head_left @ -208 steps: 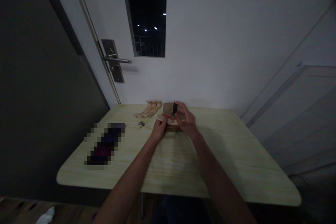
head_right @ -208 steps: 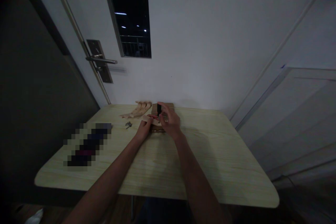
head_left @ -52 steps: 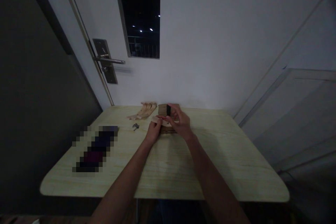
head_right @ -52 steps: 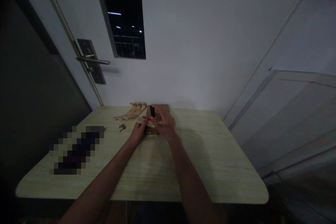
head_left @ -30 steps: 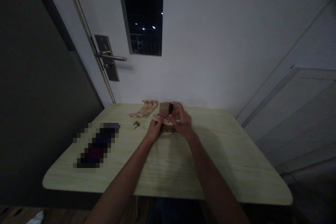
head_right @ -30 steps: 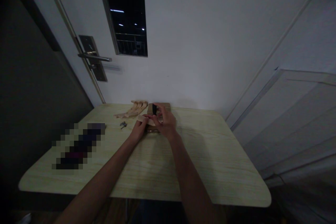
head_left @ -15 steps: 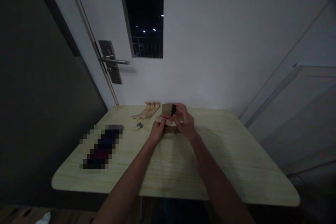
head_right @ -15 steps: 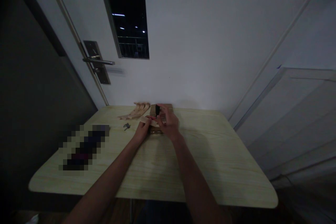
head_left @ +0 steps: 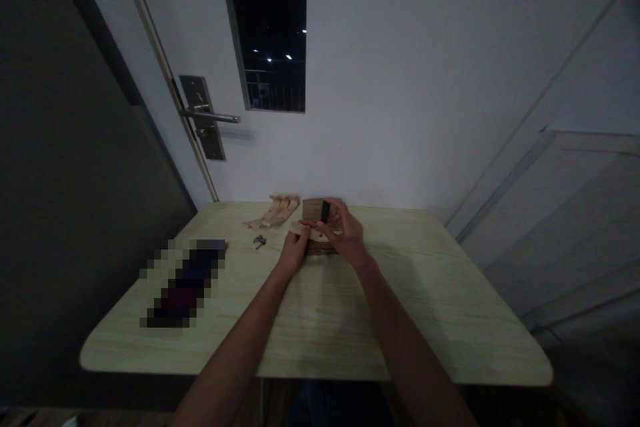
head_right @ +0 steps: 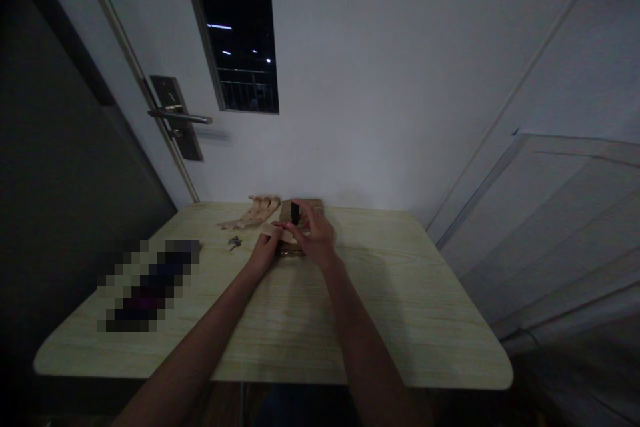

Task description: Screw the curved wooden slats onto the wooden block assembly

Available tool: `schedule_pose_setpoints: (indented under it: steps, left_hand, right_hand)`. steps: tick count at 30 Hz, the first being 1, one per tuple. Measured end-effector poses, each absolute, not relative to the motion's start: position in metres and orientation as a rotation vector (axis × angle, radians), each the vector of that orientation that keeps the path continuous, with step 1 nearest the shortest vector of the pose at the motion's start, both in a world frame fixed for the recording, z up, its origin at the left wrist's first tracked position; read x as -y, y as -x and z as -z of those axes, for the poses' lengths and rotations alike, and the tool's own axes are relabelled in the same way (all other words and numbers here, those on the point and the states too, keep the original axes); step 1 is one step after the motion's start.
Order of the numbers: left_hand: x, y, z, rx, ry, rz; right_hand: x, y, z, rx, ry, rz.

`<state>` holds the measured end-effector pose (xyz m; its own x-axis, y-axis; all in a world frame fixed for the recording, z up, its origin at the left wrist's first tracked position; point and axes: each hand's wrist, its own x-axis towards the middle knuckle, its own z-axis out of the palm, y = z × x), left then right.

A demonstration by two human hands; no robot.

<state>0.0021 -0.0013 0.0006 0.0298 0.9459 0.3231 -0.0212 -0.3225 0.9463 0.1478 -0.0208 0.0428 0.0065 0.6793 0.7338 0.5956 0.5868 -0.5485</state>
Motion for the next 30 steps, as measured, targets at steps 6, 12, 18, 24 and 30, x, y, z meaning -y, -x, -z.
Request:
schedule_pose_setpoints:
  steps: [6,12,18,24,30]
  left_hand:
    - [0.0007,-0.0025,-0.0009,-0.973,-1.430,-1.437]
    - [0.0034,-0.0019,-0.0029,-1.022,-1.437,-1.420]
    - [0.0070,-0.0015,-0.0073,-1.014,-1.459,-1.412]
    - [0.0068,-0.0009,-0.0061,-1.038,-1.451,-1.384]
    - [0.0031,-0.0013,-0.0013,-1.000,-1.446,-1.405]
  right_hand:
    - [0.0209,-0.1502,-0.0416,1.709,1.016,-0.127]
    - [0.0186,-0.1509,-0.0418,1.705,1.015,-0.131]
    - [0.0183,-0.1482,-0.0407,1.683,1.043,-0.138]
    - [0.0190,-0.1504,-0.0400,1.694,0.972,-0.199]
    - [0.0172,-0.1492,-0.0400,1.649,1.057,-0.191]
